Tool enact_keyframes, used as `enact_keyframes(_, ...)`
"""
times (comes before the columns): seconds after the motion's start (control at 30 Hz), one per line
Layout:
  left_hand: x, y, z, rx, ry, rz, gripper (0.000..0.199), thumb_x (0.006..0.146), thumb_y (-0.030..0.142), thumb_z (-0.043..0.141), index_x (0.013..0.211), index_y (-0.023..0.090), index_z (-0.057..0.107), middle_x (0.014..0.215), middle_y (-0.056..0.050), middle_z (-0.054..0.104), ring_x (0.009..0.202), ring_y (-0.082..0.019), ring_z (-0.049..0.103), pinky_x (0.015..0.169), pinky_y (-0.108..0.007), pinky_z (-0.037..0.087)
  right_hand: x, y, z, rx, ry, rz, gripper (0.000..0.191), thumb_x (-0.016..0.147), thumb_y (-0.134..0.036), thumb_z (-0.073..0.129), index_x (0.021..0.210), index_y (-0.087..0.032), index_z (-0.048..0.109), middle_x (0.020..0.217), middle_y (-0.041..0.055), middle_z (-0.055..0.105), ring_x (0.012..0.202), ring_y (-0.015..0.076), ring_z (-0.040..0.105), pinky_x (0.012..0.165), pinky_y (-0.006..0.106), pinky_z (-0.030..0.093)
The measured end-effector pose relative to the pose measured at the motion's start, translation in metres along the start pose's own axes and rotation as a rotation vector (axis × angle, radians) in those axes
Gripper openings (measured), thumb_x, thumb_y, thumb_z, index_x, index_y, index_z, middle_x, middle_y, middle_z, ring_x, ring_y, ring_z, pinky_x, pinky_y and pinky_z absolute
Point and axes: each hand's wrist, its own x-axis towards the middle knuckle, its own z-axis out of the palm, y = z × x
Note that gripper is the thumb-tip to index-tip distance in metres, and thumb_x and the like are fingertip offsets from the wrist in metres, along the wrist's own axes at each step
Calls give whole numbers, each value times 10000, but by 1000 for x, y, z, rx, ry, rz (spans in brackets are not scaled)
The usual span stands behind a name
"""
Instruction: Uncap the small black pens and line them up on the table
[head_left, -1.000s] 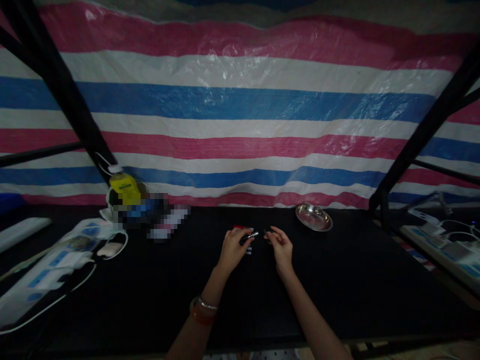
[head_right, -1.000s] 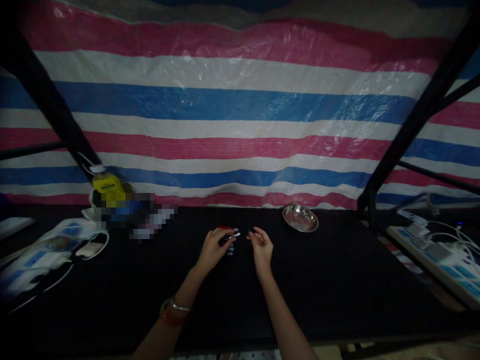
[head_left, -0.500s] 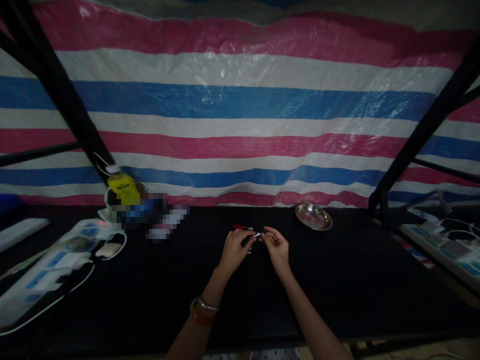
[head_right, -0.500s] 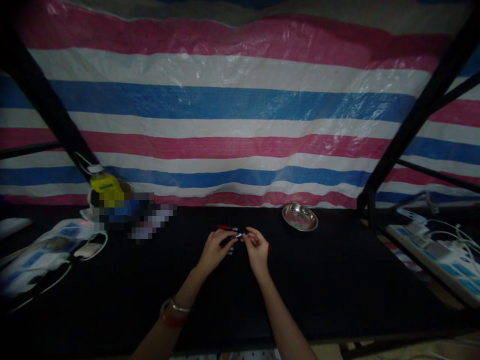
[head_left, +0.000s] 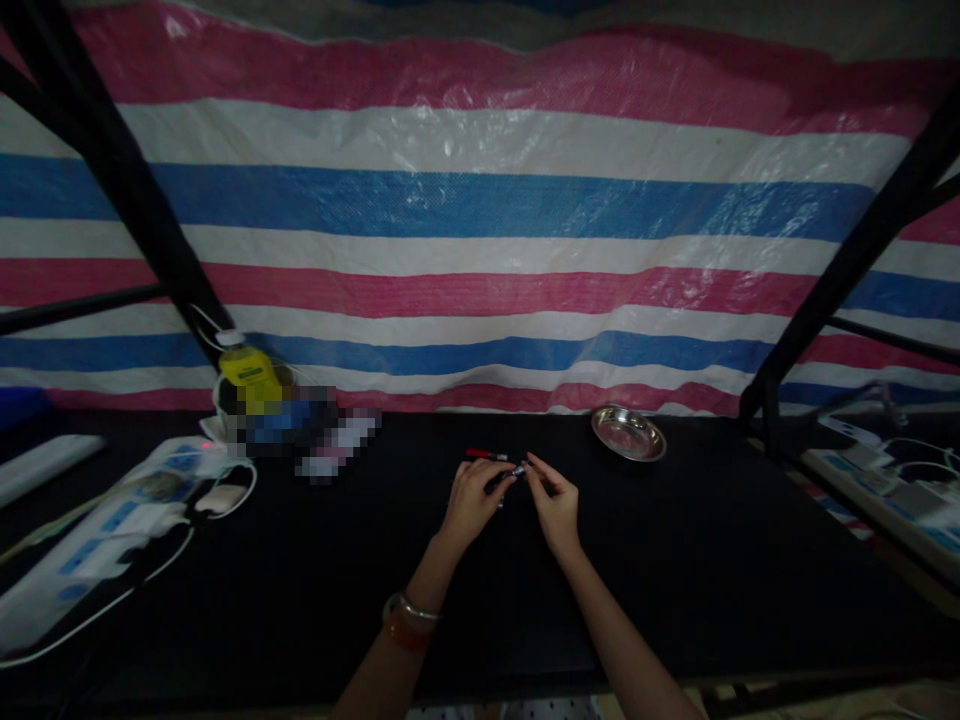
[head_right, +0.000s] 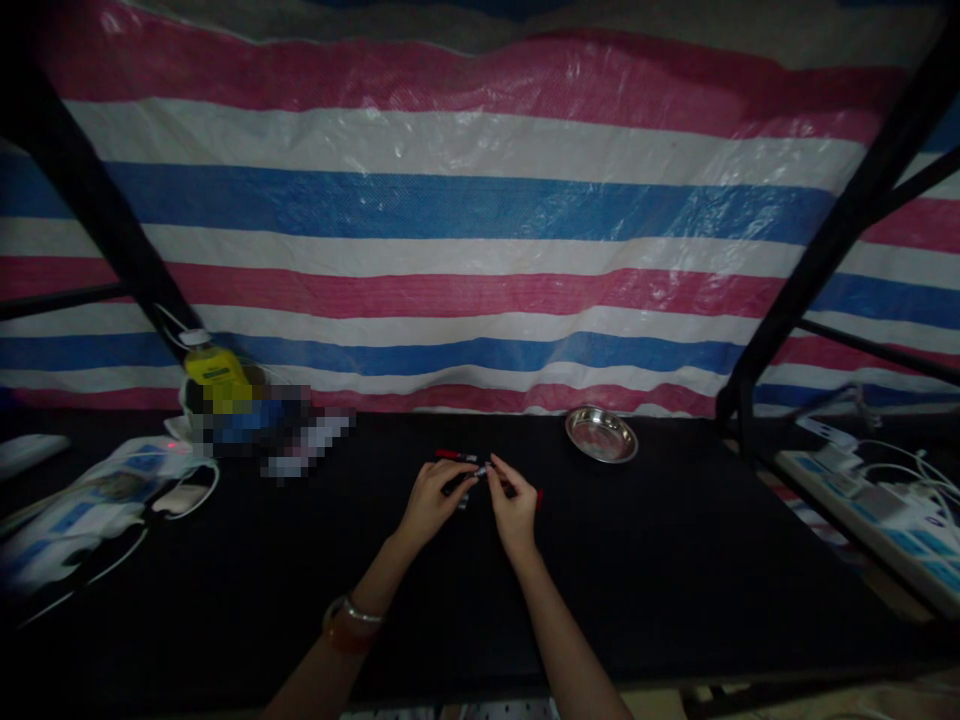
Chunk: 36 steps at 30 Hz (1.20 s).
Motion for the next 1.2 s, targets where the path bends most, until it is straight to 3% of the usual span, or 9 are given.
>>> enact_keyframes(0.2, -1, -1, 1, -13, -11, 6, 189, 837, 296, 554, 1004, 258, 633, 1017, -12, 681, 949, -165, 600, 826, -327, 410, -4, -8, 2, -83, -50, -141, 247, 761, -318, 622, 965, -201, 696, 906, 77, 688, 784, 182, 624, 680, 304, 502)
enact_keyframes(0.53, 2, 0, -6, 126, 3, -181, 261, 805, 157, 562, 1033, 271, 617, 1033, -4, 676, 967, -182, 578, 833, -356, 349, -3, -4, -3, -214, 133, -268, 251, 796, -327, 593, 970, -166, 675, 838, 69, 669, 717, 156, 597, 683, 304, 486)
enact_keyframes(0.93, 0, -10, -13, 280, 145, -337, 262, 775, 98, 480, 918, 242, 646, 962, -14, 684, 945, -202, 566, 838, -388, 276, 1, 12, 3, -242, -44, -146, 232, 777, -374, 605, 889, -188, 686, 878, 70, 649, 816, 179, 621, 807, 343, 492)
enact_keyframes(1.1, 0, -13, -16, 299, 167, -411, 207, 796, 146, 477, 861, 229, 655, 935, -25, 685, 918, -208, 562, 830, -394, 267, 8, 24, 5, -162, -76, -30, 266, 768, -405, 599, 881, -175, 673, 876, 67, 665, 806, 184, 641, 795, 336, 495)
enact_keyframes(1.2, 0, -15, -18, 325, 174, -465, 196, 782, 151, 491, 833, 230, 663, 940, -29, 677, 925, -220, 548, 827, -401, 261, 10, 27, 5, -215, -111, -40, 239, 764, -382, 606, 864, -182, 688, 857, 64, 670, 779, 181, 634, 770, 331, 492)
